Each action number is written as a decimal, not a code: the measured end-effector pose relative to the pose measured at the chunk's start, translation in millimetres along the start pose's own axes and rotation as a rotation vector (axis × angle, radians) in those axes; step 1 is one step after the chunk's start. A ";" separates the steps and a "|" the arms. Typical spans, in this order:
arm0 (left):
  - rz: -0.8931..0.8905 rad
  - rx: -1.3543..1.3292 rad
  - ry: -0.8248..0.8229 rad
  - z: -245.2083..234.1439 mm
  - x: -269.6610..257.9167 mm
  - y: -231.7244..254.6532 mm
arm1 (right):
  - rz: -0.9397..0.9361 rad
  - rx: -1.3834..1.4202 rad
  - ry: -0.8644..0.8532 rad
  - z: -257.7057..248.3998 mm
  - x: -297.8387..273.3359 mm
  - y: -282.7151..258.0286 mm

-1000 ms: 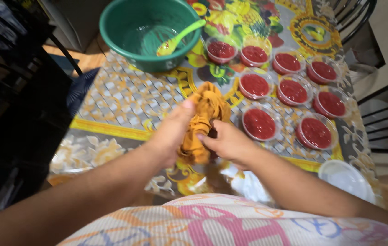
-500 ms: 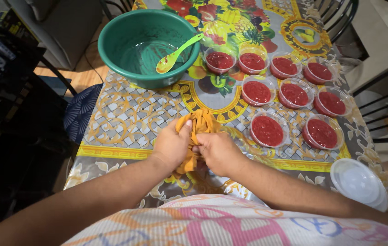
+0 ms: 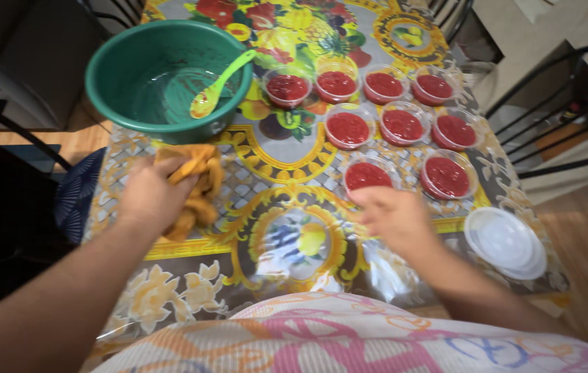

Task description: The person scoops a red jam-like substance from a green bowl into multiple small clear plastic containers using a green spoon. After filling the containers, the person places lids on them and wipes the exterior with a yellow cloth.

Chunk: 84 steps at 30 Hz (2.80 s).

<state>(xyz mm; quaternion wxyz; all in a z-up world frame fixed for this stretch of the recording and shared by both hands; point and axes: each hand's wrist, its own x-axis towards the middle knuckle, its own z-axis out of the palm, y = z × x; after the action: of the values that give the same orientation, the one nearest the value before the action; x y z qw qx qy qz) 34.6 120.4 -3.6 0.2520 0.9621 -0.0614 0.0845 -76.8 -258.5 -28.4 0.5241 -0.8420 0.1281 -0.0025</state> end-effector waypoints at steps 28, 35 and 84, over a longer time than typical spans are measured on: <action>-0.599 -0.832 -0.502 208.8 -2.2 221.5 | -0.084 -0.929 0.348 -182.2 -66.7 139.9; -0.716 -1.003 -0.479 218.6 -5.0 215.6 | -0.163 -1.003 0.216 -175.2 -59.7 140.6; -0.110 -0.410 -0.205 153.1 -42.2 219.8 | -0.114 0.225 0.336 -222.7 -56.9 118.2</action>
<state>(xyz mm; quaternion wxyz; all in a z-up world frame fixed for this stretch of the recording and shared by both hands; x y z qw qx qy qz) -21.8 -142.5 -38.9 0.4386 0.8963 -0.0499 -0.0419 -187.9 -491.8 -25.0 0.5852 -0.7717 0.1649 -0.1865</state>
